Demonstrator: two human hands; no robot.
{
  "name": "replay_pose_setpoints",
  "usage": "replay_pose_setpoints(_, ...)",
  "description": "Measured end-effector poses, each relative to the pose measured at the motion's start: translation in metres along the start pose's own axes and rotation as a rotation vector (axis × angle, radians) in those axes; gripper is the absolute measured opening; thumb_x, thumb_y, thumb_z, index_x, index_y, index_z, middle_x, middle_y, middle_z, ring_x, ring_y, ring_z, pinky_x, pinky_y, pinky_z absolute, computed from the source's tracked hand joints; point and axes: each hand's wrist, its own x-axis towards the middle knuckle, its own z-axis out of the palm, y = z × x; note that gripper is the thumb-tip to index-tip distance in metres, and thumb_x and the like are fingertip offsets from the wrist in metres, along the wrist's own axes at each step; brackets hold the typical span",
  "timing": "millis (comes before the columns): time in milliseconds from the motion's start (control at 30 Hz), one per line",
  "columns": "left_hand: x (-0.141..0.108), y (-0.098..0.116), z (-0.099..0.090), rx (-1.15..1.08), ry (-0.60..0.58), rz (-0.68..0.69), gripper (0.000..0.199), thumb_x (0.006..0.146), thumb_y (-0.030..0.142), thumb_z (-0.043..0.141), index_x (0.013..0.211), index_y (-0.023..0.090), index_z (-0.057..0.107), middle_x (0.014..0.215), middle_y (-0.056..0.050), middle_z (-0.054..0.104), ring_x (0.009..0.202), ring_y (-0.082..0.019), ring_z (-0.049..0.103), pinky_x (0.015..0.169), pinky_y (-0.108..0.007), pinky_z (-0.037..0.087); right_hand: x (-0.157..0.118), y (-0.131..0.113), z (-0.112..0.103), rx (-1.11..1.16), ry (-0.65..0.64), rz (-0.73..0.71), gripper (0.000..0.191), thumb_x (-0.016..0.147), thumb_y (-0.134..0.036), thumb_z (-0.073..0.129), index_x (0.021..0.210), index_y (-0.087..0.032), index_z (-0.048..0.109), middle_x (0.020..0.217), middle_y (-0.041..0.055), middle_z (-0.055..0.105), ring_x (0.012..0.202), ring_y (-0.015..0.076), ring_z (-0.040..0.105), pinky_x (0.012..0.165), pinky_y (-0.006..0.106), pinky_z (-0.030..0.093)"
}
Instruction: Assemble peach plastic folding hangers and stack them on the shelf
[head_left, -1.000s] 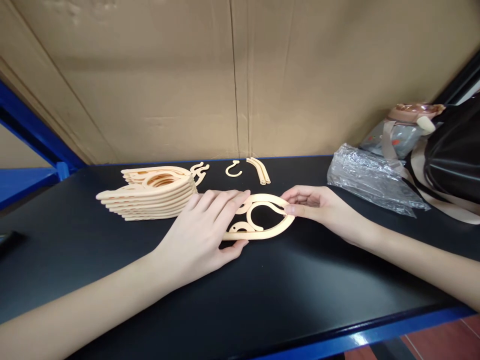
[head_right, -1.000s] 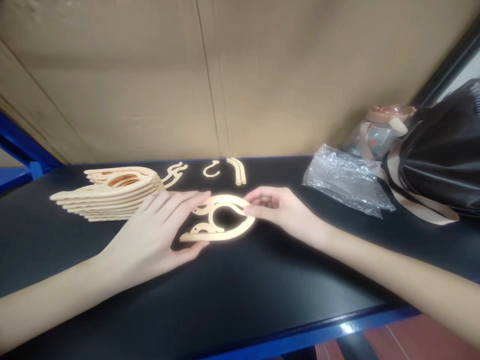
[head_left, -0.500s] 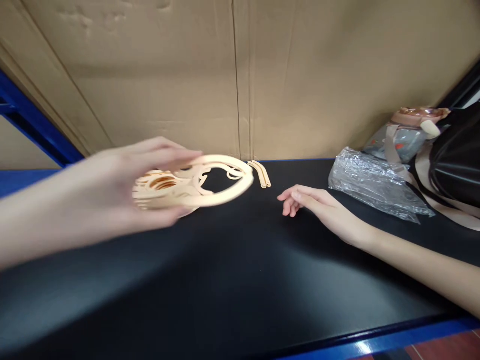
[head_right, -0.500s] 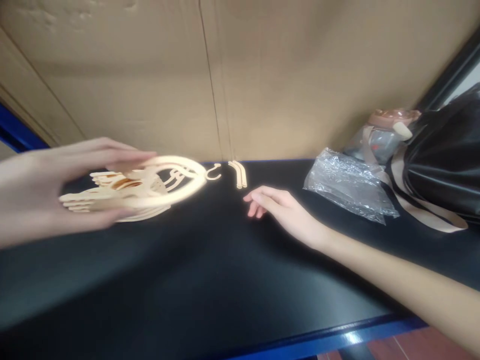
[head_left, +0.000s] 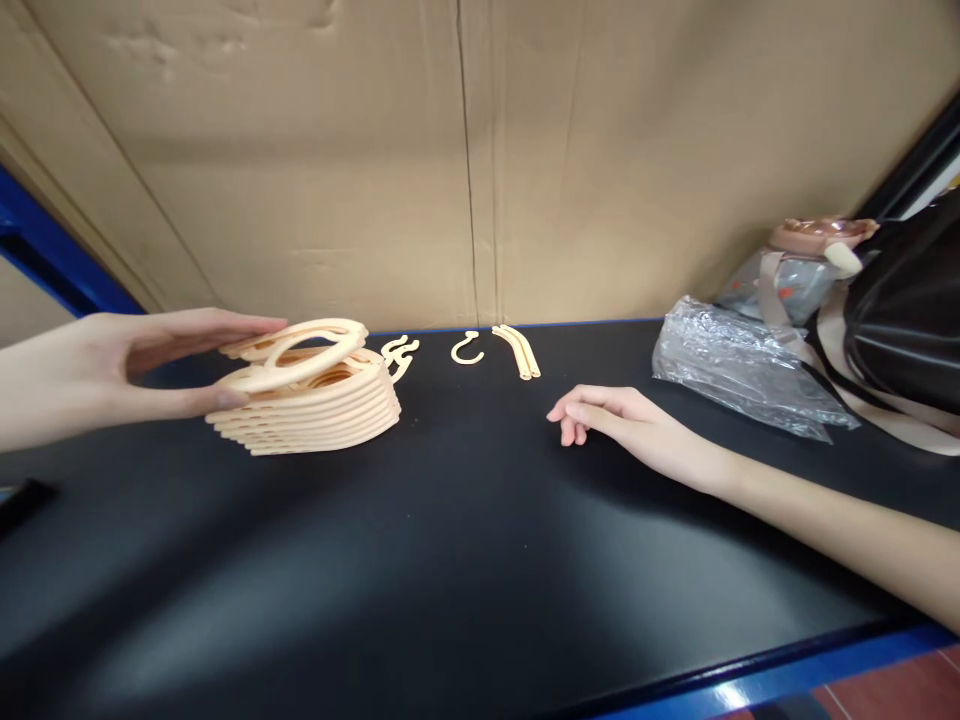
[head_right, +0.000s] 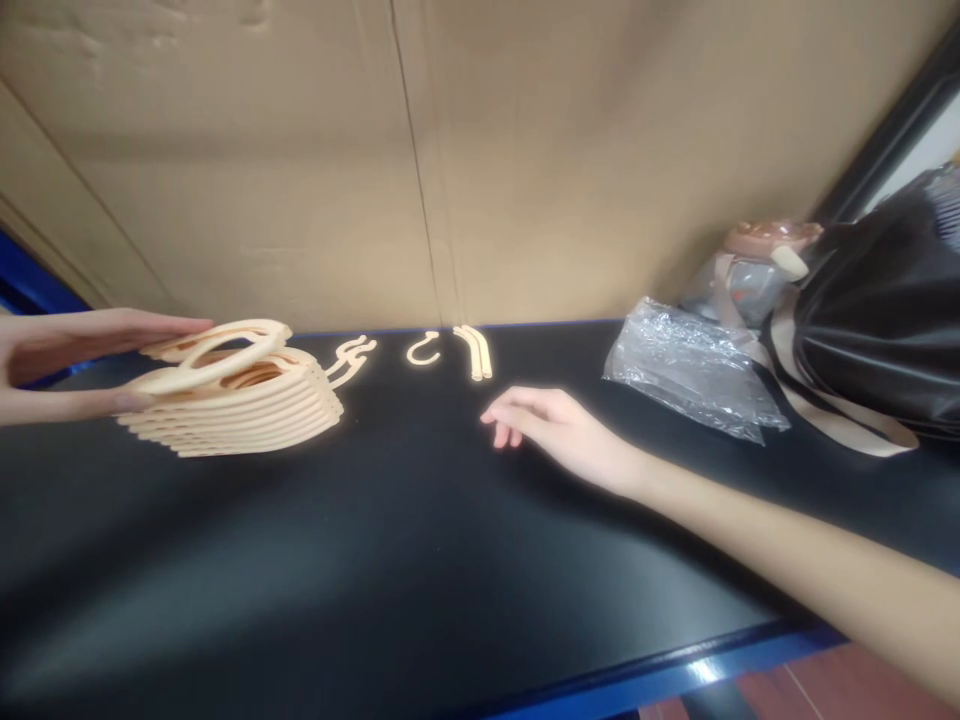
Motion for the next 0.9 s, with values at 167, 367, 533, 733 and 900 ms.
replay_pose_setpoints(167, 0.0044, -0.0051, -0.0061, -0.016, -0.163, 0.011, 0.089, 0.055, 0.090, 0.052, 0.119, 0.029, 0.060, 0.117, 0.006, 0.067, 0.108, -0.029, 0.060, 0.103, -0.051, 0.038, -0.0004, -0.0012, 0.0007, 0.009, -0.028, 0.016, 0.035, 0.091, -0.048, 0.052, 0.097, -0.018, 0.067, 0.081, 0.0025, 0.064, 0.078, 0.0149, 0.058, 0.078, 0.032, 0.047)
replay_pose_setpoints(367, 0.0033, -0.0011, -0.0044, 0.039, -0.160, 0.005, 0.092, 0.057, 0.092, 0.046, 0.121, 0.027, 0.059, 0.115, 0.003, 0.067, 0.105, -0.028, 0.061, 0.100, -0.046, 0.040, -0.0013, -0.0027, 0.0010, -0.003, -0.044, 0.025, 0.035, 0.090, -0.048, 0.053, 0.097, -0.018, 0.068, 0.081, 0.0030, 0.065, 0.079, 0.0153, 0.058, 0.078, 0.032, 0.048)
replay_pose_setpoints(533, 0.0021, -0.0009, -0.0031, 0.023, -0.165, 0.008, 0.090, 0.058, 0.092, 0.046, 0.120, 0.028, 0.060, 0.116, 0.004, 0.067, 0.105, -0.028, 0.061, 0.099, -0.044, 0.041, -0.0021, -0.0027, 0.0016, 0.002, -0.054, 0.025, 0.033, 0.090, -0.047, 0.054, 0.098, -0.018, 0.067, 0.082, 0.0023, 0.065, 0.080, 0.0147, 0.058, 0.079, 0.032, 0.047)
replay_pose_setpoints(733, 0.0025, -0.0002, -0.0014, 0.013, -0.159, 0.022, 0.089, 0.059, 0.091, 0.046, 0.118, 0.026, 0.060, 0.116, 0.004, 0.067, 0.104, -0.027, 0.061, 0.099, -0.043, 0.041, -0.0017, -0.0027, 0.0015, -0.025, -0.055, 0.027, 0.034, 0.089, -0.048, 0.054, 0.097, -0.018, 0.068, 0.082, 0.0028, 0.065, 0.080, 0.0155, 0.059, 0.079, 0.033, 0.048)
replay_pose_setpoints(900, 0.0034, -0.0005, -0.0017, 0.018, -0.173, 0.009, 0.089, 0.059, 0.090, 0.047, 0.120, 0.027, 0.059, 0.116, 0.004, 0.067, 0.103, -0.027, 0.061, 0.097, -0.043, 0.042, -0.0014, -0.0024, 0.0013, -0.035, -0.057, 0.023, 0.033, 0.088, -0.048, 0.055, 0.097, -0.018, 0.068, 0.082, 0.0027, 0.065, 0.079, 0.0155, 0.059, 0.079, 0.033, 0.048)
